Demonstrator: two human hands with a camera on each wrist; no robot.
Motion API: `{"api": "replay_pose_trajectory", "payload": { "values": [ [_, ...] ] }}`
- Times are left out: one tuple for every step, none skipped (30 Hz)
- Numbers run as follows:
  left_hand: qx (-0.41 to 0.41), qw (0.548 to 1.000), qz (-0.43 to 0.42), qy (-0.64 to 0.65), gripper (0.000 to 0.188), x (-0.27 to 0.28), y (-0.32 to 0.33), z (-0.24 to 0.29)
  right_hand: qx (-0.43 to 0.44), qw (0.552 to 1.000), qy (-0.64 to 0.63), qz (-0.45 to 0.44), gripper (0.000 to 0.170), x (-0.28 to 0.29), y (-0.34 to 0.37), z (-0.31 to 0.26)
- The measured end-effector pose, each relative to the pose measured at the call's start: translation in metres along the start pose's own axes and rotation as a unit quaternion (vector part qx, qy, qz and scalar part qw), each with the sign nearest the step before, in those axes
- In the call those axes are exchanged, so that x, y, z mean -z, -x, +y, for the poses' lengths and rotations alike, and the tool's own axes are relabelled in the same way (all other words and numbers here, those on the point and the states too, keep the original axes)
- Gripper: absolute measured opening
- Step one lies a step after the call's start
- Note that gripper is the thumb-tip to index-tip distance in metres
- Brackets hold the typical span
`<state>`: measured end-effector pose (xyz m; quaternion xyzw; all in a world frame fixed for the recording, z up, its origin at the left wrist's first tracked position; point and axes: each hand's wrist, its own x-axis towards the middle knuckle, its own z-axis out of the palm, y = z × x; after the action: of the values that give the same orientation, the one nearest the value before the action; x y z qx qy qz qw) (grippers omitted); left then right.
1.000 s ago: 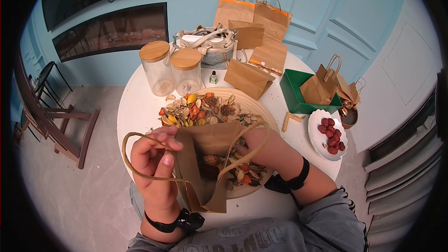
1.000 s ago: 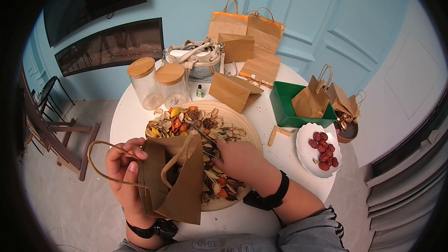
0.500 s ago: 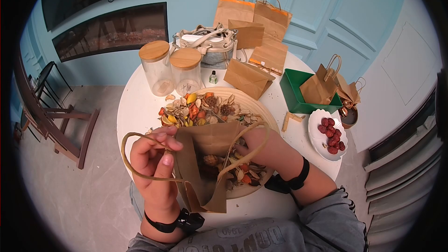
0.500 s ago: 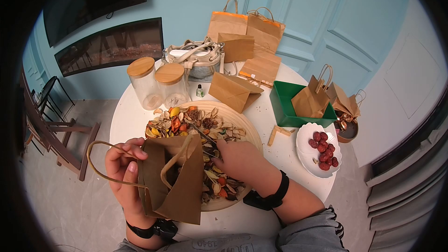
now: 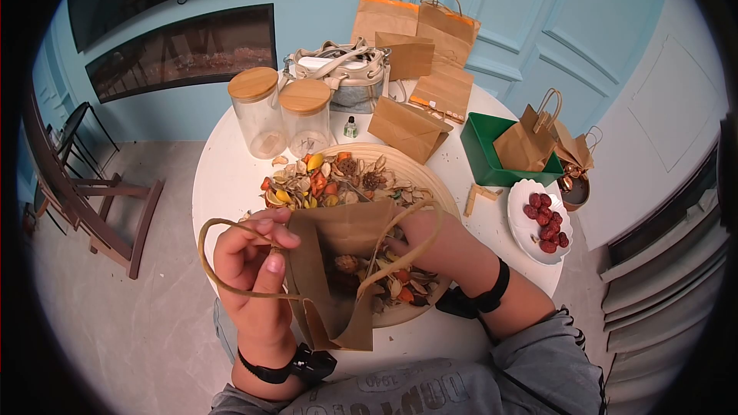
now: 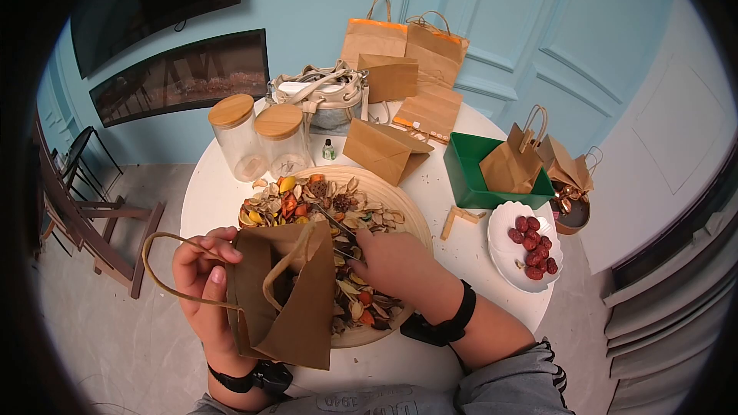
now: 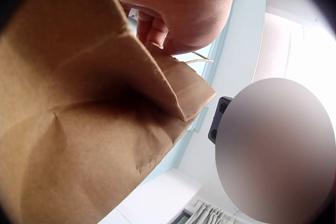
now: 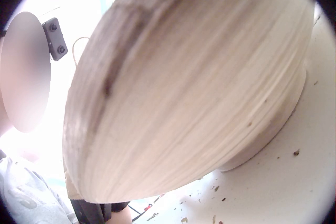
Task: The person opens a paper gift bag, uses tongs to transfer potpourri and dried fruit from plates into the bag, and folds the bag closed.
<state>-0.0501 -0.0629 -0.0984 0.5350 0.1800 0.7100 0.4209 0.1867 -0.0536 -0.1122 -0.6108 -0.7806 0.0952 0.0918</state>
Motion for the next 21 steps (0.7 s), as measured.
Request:
{"api": "replay_pose_trajectory", "payload": {
  "values": [
    [0.0,1.0,0.0,0.0,0.029,0.0001,0.0,0.0001,0.001,1.0,0.0,0.001,0.034,0.0002,0.0,-0.0002],
    [0.001,1.0,0.0,-0.001,0.028,0.0002,0.0,0.0003,0.001,1.0,0.0,0.001,0.034,0.0008,0.0,-0.0008],
    [0.002,1.0,0.001,-0.002,0.028,0.0003,-0.0001,0.0004,-0.002,1.0,0.002,-0.003,0.034,0.0016,-0.0001,-0.0016],
    [0.002,1.0,0.001,-0.002,0.028,0.0004,-0.0001,0.0003,-0.005,1.0,0.004,-0.008,0.034,0.002,-0.0001,-0.002],
    [0.001,1.0,0.001,-0.001,0.028,0.0004,-0.0002,0.0002,-0.005,1.0,0.004,-0.008,0.034,0.0018,0.0,-0.0019],
    [0.001,1.0,0.0,-0.001,0.028,0.0004,-0.0002,0.0001,-0.003,1.0,0.006,-0.004,0.034,0.0015,0.0003,-0.0017],
    [0.001,1.0,0.0,-0.001,0.028,0.0004,-0.0002,0.0001,-0.001,1.0,0.007,-0.001,0.033,0.0014,0.0005,-0.0016],
    [0.0,1.0,0.0,-0.002,0.028,0.0004,-0.0002,0.0001,-0.001,1.0,0.007,-0.001,0.033,0.0014,0.0005,-0.0016],
    [-0.002,1.0,-0.001,-0.004,0.028,0.0003,-0.0002,0.0001,-0.001,1.0,0.005,-0.002,0.033,0.0016,0.0005,-0.0016],
    [-0.002,1.0,-0.001,-0.004,0.028,0.0003,-0.0001,0.0001,-0.002,1.0,0.003,-0.003,0.033,0.0017,0.0004,-0.0017],
    [0.001,1.0,0.001,-0.004,0.028,0.0003,0.0,0.0002,-0.002,1.0,0.003,-0.003,0.033,0.002,0.0003,-0.002],
    [0.005,1.0,0.002,-0.004,0.028,0.0003,0.0,0.0004,-0.004,1.0,0.001,-0.005,0.033,0.0024,0.0002,-0.0025],
    [0.005,1.0,0.002,-0.004,0.028,0.0001,0.0,0.0006,-0.007,1.0,-0.001,-0.007,0.034,0.0025,0.0001,-0.0027],
    [0.006,1.0,0.002,-0.004,0.028,-0.0001,-0.0001,0.0009,-0.007,1.0,-0.001,-0.007,0.034,0.0024,0.0001,-0.0026],
    [0.006,1.0,0.002,-0.005,0.028,-0.0003,-0.0002,0.001,-0.006,1.0,0.0,-0.006,0.033,0.0021,0.0,-0.0023],
    [0.007,1.0,0.002,-0.005,0.028,-0.0001,-0.0003,0.0009,-0.006,1.0,0.0,-0.005,0.033,0.0017,0.0,-0.002],
    [0.004,1.0,-0.001,-0.006,0.029,0.0002,-0.0004,0.0009,-0.006,1.0,0.0,-0.006,0.033,0.0014,0.0,-0.0017],
    [0.001,1.0,-0.004,-0.007,0.029,0.0004,-0.0005,0.0009,-0.004,1.0,0.0,-0.004,0.033,0.001,0.0001,-0.0014],
    [0.001,1.0,-0.004,-0.007,0.029,0.0003,-0.0004,0.0009,-0.003,1.0,-0.001,-0.003,0.033,0.0009,0.0001,-0.0012],
    [0.001,1.0,-0.004,-0.006,0.029,0.0003,-0.0005,0.001,-0.003,1.0,-0.001,-0.003,0.033,0.001,0.0,-0.0013],
    [0.001,1.0,-0.005,-0.005,0.029,0.0002,-0.0004,0.001,-0.005,1.0,-0.001,-0.005,0.033,0.0013,-0.0001,-0.0017]
  ]
}}
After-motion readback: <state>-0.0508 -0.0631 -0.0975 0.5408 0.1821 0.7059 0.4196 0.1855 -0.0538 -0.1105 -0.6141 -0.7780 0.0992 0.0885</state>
